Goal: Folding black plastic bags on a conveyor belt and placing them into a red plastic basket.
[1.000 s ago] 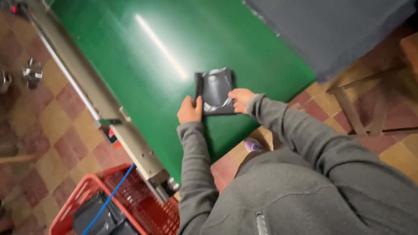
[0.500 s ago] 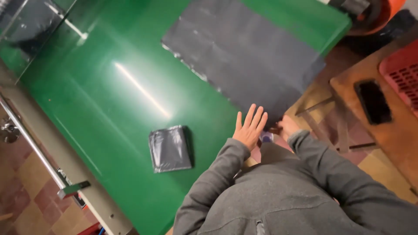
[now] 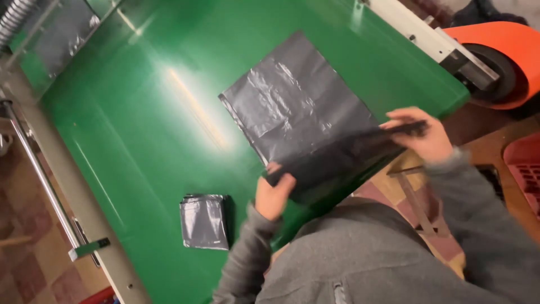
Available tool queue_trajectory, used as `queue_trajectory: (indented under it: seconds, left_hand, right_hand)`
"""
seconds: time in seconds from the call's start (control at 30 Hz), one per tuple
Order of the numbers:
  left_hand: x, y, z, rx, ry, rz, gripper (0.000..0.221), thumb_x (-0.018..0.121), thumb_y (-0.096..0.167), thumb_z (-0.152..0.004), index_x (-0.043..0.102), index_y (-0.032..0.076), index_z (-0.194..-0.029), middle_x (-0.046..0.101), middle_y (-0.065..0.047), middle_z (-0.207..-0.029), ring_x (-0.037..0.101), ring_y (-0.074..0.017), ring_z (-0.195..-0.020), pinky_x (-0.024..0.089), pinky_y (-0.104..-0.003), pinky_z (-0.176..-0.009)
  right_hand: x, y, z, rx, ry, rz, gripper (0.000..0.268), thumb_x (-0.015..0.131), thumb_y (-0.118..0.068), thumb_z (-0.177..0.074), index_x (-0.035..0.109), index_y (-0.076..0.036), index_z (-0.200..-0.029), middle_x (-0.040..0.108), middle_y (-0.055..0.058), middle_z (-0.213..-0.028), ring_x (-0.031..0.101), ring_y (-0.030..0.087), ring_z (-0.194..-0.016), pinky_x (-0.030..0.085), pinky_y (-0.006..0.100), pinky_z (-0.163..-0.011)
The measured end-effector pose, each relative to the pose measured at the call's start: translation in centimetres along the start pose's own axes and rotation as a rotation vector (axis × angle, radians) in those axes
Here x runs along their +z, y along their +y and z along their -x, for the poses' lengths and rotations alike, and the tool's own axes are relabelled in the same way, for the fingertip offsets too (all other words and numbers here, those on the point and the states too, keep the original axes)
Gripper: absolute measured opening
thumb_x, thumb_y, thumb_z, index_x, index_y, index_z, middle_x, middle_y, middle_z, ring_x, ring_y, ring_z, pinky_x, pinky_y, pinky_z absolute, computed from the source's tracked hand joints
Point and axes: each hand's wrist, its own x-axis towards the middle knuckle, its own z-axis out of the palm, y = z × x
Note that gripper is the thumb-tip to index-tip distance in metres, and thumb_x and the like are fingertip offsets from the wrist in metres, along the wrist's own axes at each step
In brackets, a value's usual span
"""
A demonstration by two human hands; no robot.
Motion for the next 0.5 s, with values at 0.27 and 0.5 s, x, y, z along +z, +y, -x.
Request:
queue_trajectory:
  seconds: [0.27, 0.5]
  left_hand:
    - [-14.1, -11.2, -20.8, 0.035, 0.542, 0.146, 0.033, 0.064, 0.013, -0.097, 0.065, -0.001, -0.126, 0.072, -0.005, -0.116, 0.065, -0.0158, -0.103, 0.051, -0.032, -0.093]
    - [-17.6, -17.0, -24.8, -0.109, 0.720, -0.484, 0.035, 0.071, 0.028, -0.092, 0.068, 0.000, -0.113, 0.075, -0.019, -0.099, 0.071, -0.0315, -0.089, 0.054, -0.041, -0.082]
  right_hand:
    - [11.3, 2.3, -29.4, -0.237, -0.269, 0.226, 0.053, 0.078, -0.014, -0.087, 0.059, 0.000, -0.135, 0.072, 0.010, -0.120, 0.069, 0.027, -0.109, 0.053, 0.037, -0.096]
    - [17.4, 4.8, -37.7, -0.374, -0.322, 0.922, 0.063, 0.086, -0.029, -0.073, 0.061, -0.009, -0.128, 0.063, 0.012, -0.123, 0.056, 0.038, -0.113, 0.044, 0.048, -0.094]
